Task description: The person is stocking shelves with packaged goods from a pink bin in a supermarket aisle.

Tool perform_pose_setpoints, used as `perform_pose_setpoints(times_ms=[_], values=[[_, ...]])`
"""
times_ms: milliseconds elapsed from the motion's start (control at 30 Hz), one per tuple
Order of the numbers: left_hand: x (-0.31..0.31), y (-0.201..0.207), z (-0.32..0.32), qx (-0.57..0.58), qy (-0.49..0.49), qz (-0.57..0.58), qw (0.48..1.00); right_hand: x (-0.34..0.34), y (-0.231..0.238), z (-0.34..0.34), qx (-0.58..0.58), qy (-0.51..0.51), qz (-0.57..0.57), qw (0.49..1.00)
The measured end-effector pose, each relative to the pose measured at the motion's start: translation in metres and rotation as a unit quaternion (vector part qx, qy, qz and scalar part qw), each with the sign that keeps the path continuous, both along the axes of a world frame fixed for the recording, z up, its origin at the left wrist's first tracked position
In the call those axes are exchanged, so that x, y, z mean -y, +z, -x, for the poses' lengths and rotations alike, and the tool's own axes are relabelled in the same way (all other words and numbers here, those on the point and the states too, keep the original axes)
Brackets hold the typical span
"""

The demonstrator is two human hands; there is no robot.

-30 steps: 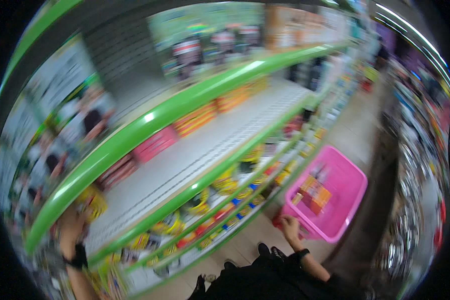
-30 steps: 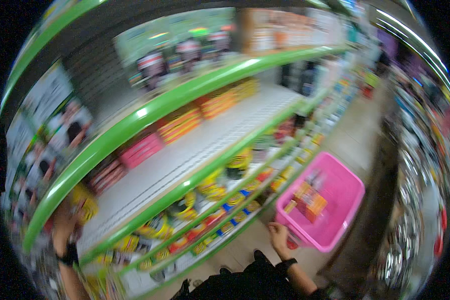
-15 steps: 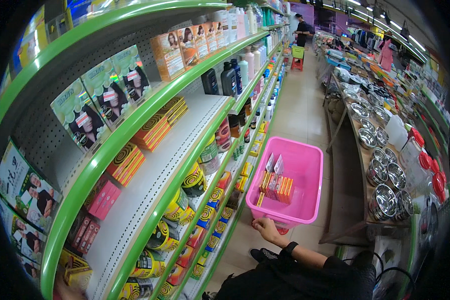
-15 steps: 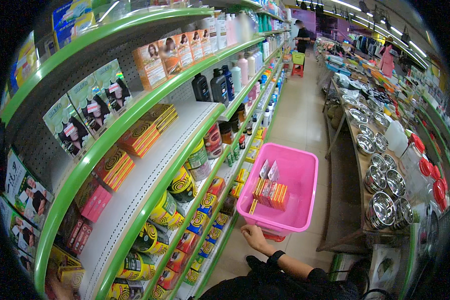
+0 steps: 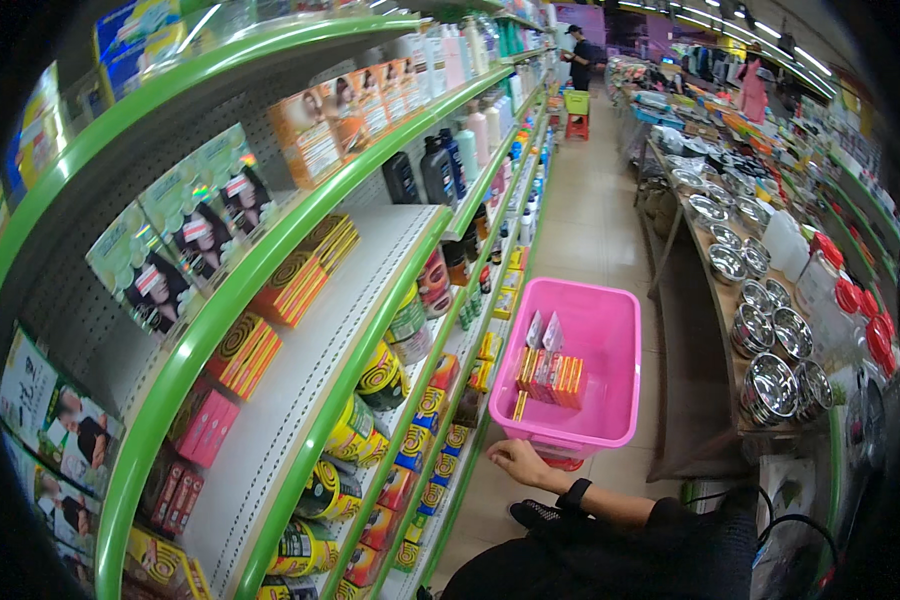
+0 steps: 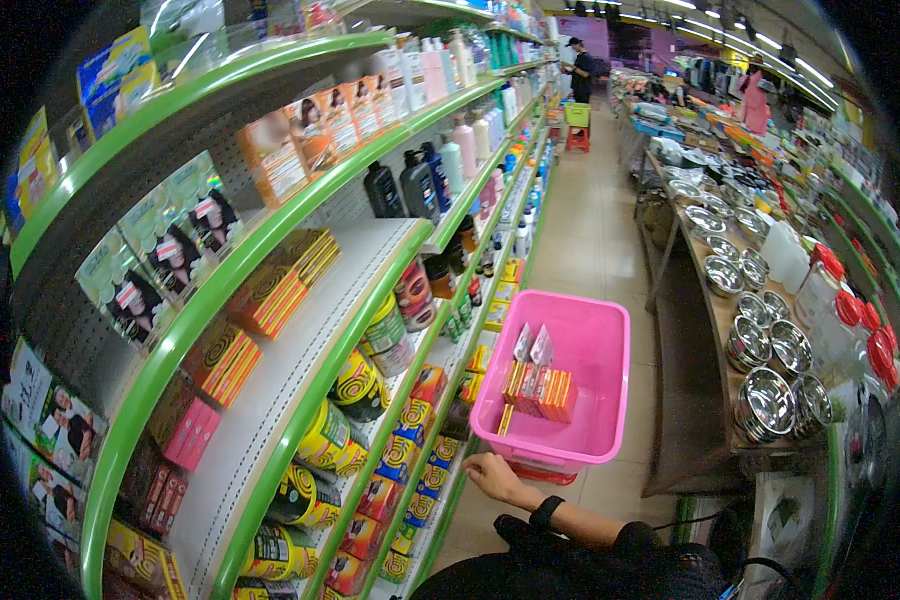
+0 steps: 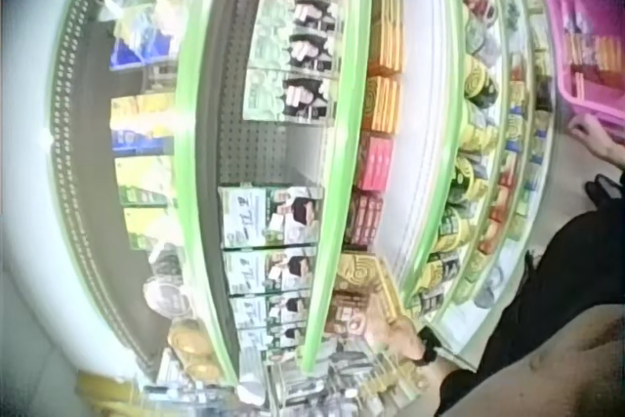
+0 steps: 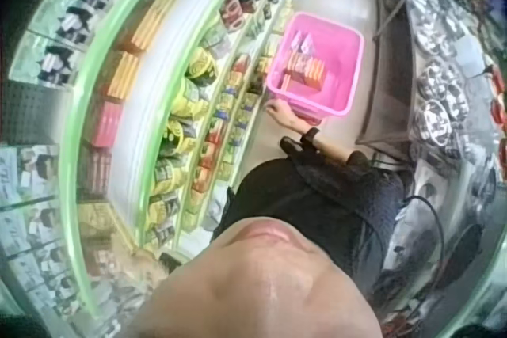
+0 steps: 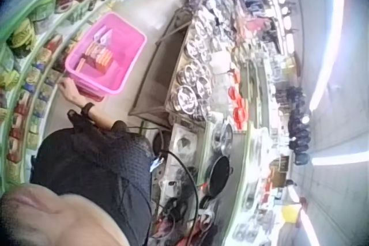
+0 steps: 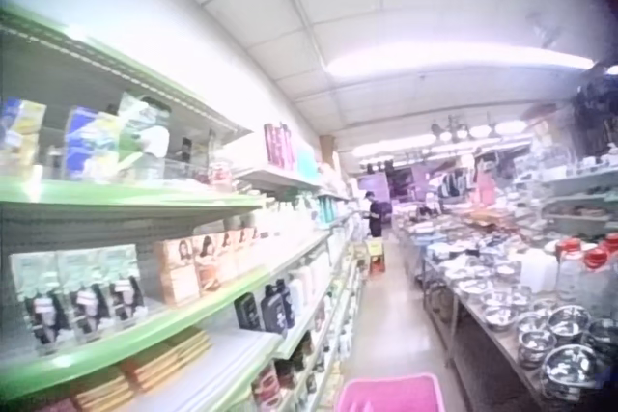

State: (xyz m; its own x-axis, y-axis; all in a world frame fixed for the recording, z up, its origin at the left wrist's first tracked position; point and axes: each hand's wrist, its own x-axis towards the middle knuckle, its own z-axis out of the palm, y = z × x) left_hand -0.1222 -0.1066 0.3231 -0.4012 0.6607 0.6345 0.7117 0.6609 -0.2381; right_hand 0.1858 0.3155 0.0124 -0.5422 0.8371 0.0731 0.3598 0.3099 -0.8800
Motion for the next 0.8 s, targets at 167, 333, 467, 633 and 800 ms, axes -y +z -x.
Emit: perform_pose_setpoints(times_ms=[167, 333, 467, 633, 800], values=[[-0.001, -0.040, -0.043, 0.145, -0.021, -0.010, 0.989, 0.003, 0.014, 0.011, 0.014, 0.042, -0.001, 0.999], [-0.029, -0.084, -0.077, 0.288, -0.060, -0.040, 0.955, 0.008, 0.025, 0.026, 0.000, 0.090, -0.006, 0.996], [-0.065, -0.119, -0.089, 0.397, -0.109, -0.057, 0.910, 0.015, 0.045, 0.027, 0.002, 0.117, 0.047, 0.992], [-0.106, -0.163, -0.094, 0.527, -0.169, -0.078, 0.829, 0.009, 0.052, 0.022, 0.004, 0.142, 0.043, 0.989], [-0.133, -0.204, -0.089, 0.626, -0.199, -0.074, 0.750, 0.014, 0.089, 0.016, -0.035, 0.147, 0.049, 0.987]])
